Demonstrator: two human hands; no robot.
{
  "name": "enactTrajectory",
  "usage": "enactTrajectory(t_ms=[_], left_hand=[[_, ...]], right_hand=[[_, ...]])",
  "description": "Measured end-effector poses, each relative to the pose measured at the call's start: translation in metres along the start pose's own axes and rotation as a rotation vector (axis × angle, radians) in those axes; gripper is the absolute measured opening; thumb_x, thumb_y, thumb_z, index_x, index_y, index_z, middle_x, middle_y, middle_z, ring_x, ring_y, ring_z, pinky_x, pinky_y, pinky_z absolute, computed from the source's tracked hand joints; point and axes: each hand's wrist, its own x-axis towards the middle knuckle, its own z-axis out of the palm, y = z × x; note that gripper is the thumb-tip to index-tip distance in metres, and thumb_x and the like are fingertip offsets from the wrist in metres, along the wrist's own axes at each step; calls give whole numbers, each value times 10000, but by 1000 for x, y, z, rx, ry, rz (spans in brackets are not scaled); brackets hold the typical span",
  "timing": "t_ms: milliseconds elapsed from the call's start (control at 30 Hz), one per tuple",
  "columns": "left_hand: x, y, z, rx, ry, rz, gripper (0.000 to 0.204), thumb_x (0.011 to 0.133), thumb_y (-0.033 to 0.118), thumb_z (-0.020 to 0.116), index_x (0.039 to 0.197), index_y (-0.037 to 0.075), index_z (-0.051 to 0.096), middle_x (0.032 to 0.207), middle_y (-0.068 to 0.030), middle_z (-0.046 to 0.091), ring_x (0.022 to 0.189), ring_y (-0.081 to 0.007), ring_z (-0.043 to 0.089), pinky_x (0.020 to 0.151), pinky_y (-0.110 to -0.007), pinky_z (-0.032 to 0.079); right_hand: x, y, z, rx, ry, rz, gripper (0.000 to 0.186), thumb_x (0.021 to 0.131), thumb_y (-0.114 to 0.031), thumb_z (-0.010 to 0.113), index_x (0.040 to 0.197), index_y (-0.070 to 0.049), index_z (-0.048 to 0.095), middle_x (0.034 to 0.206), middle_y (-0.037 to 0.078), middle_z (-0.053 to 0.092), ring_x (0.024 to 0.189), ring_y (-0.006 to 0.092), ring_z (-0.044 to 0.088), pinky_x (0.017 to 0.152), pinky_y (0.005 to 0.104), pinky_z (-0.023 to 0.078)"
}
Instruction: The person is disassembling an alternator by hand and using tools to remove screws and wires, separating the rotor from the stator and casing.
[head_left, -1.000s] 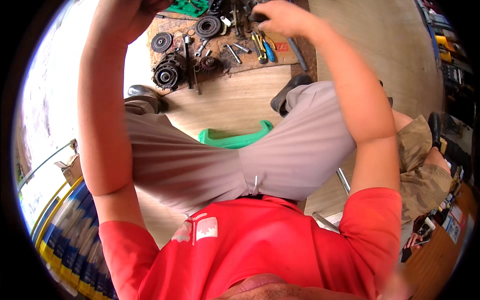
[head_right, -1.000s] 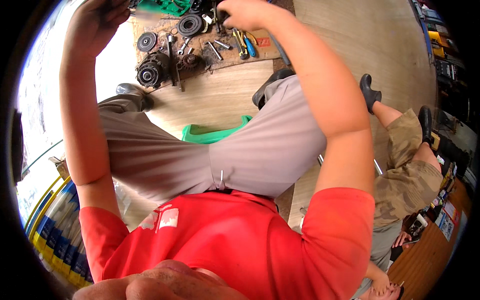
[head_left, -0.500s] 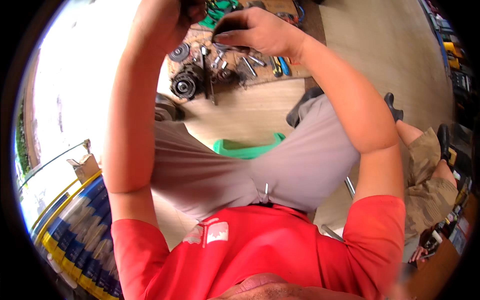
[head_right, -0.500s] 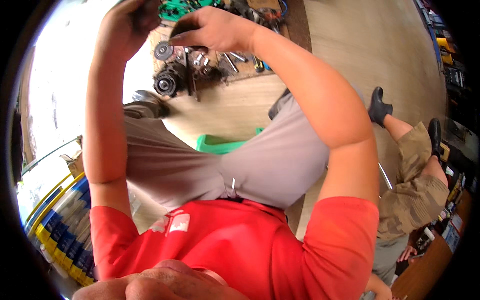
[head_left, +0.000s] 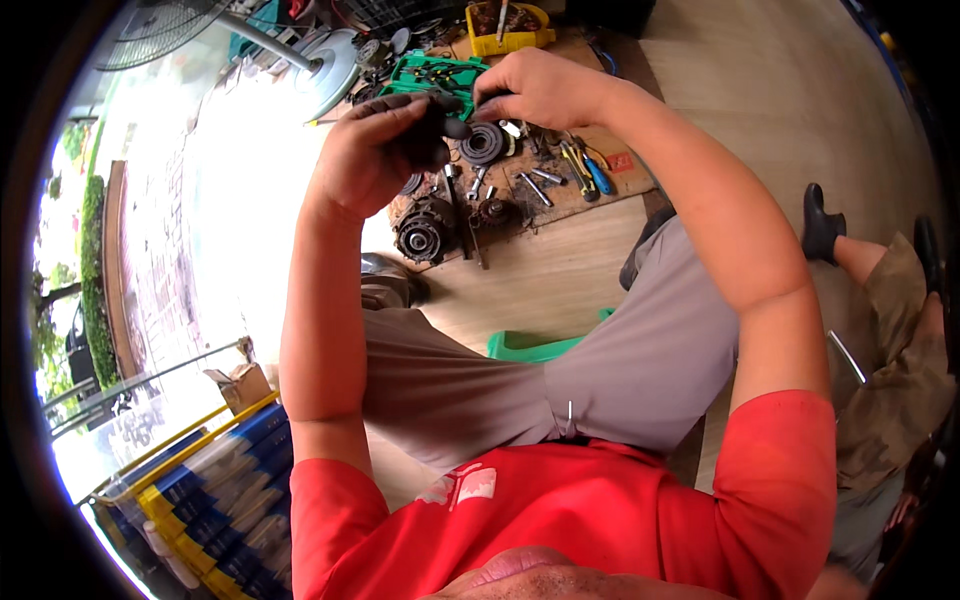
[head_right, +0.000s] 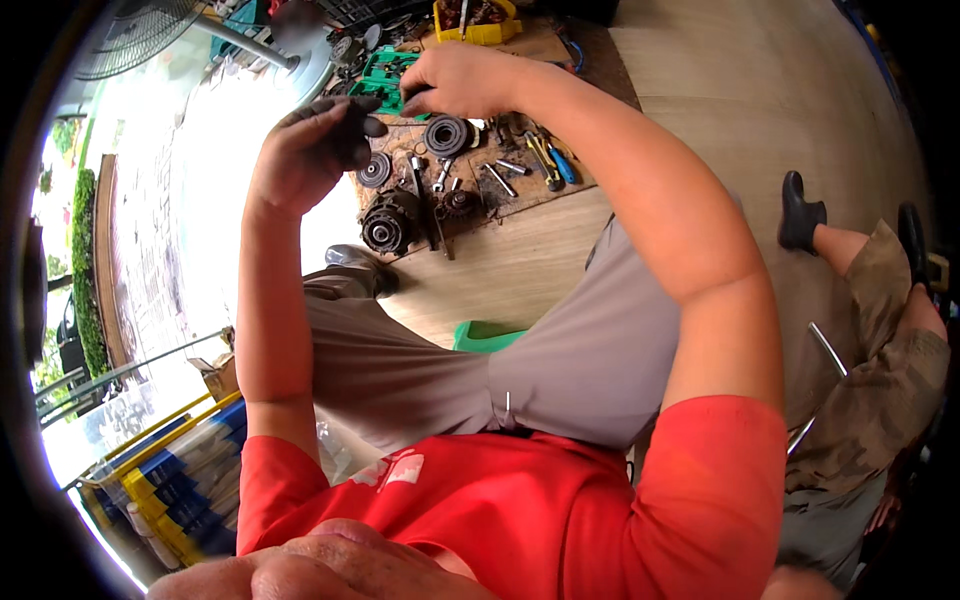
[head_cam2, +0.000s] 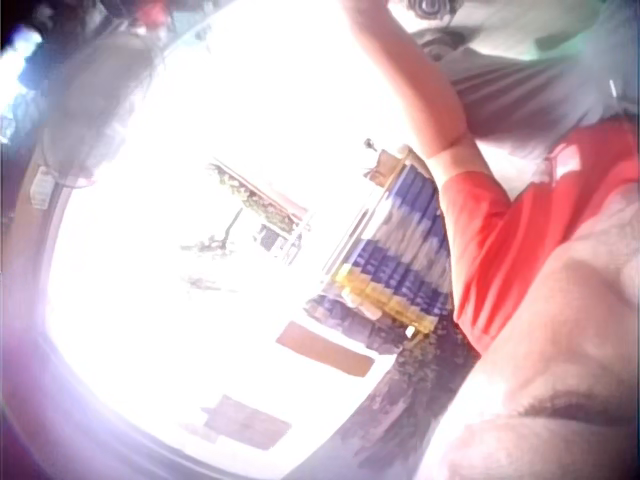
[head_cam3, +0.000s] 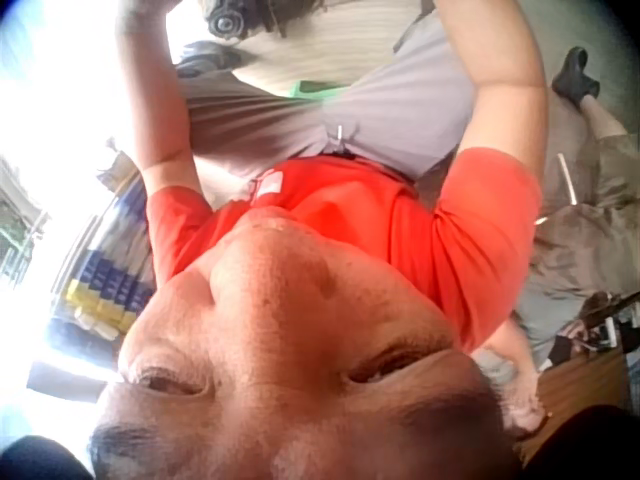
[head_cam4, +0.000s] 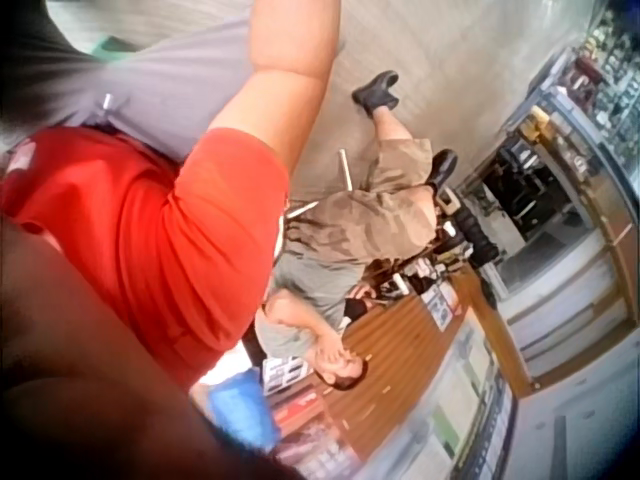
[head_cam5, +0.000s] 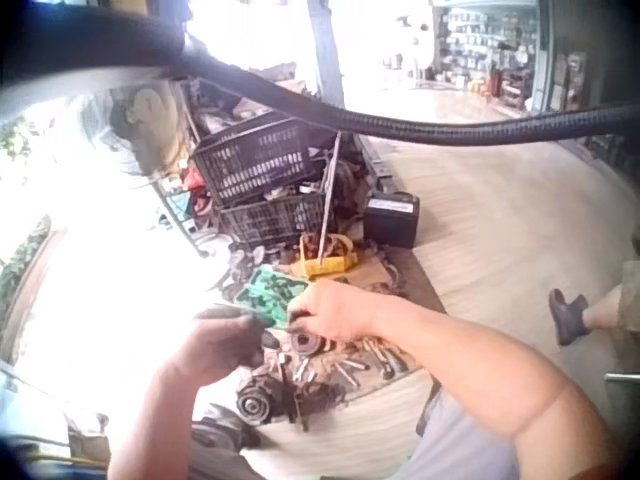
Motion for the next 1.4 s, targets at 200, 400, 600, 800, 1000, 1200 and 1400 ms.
enactTrajectory(t_ms=[200,400,600,800,1000,1200,1400], left_hand=[[2,-7,16,172,-10,-106,290,953,100,525,1155,-102,576,1013,-171,678,812,-258,684,734,-342,563],[9,-18,21,304,102,-120,354,950,134,522,1212,-104,531,1081,-212,667,897,-284,683,787,-359,550],[16,-21,25,236,200,-1,338,966,107,508,1227,-108,514,1131,-201,631,971,-295,663,882,-399,542],[30,-26,18,15,333,198,296,982,90,469,1206,-98,516,1166,-204,607,1030,-290,632,930,-408,519],[39,-27,15,-154,337,378,276,990,82,463,1217,-69,505,1178,-199,615,1055,-283,635,911,-377,536],[39,-26,17,-184,378,437,305,974,42,476,1264,-53,474,1197,-207,612,1078,-299,629,910,-396,540],[38,-14,13,-228,437,457,306,975,27,458,1271,-46,477,1181,-195,612,1064,-289,626,903,-400,542]], right_hand=[[-8,-7,-11,-212,201,-82,248,876,-257,639,903,-10,637,809,213,627,809,384,606,712,435,457],[-11,-12,-10,-283,327,-117,247,870,-255,639,865,-9,628,797,206,628,812,389,611,718,457,468],[-12,-21,-10,-259,342,-38,240,870,-253,635,878,-13,631,821,204,638,825,389,615,725,448,479],[-9,-25,7,-18,325,63,207,901,-192,598,977,-6,649,840,202,651,788,345,635,714,395,487],[-7,-33,25,133,369,98,182,906,-156,592,1003,-13,649,842,199,652,769,326,630,716,382,488],[-1,-36,28,192,376,112,178,877,-173,609,961,-29,672,880,192,664,859,352,639,766,402,503],[-1,-32,26,241,308,127,191,918,-164,610,1016,-7,658,803,145,666,727,194,609,715,323,482]])
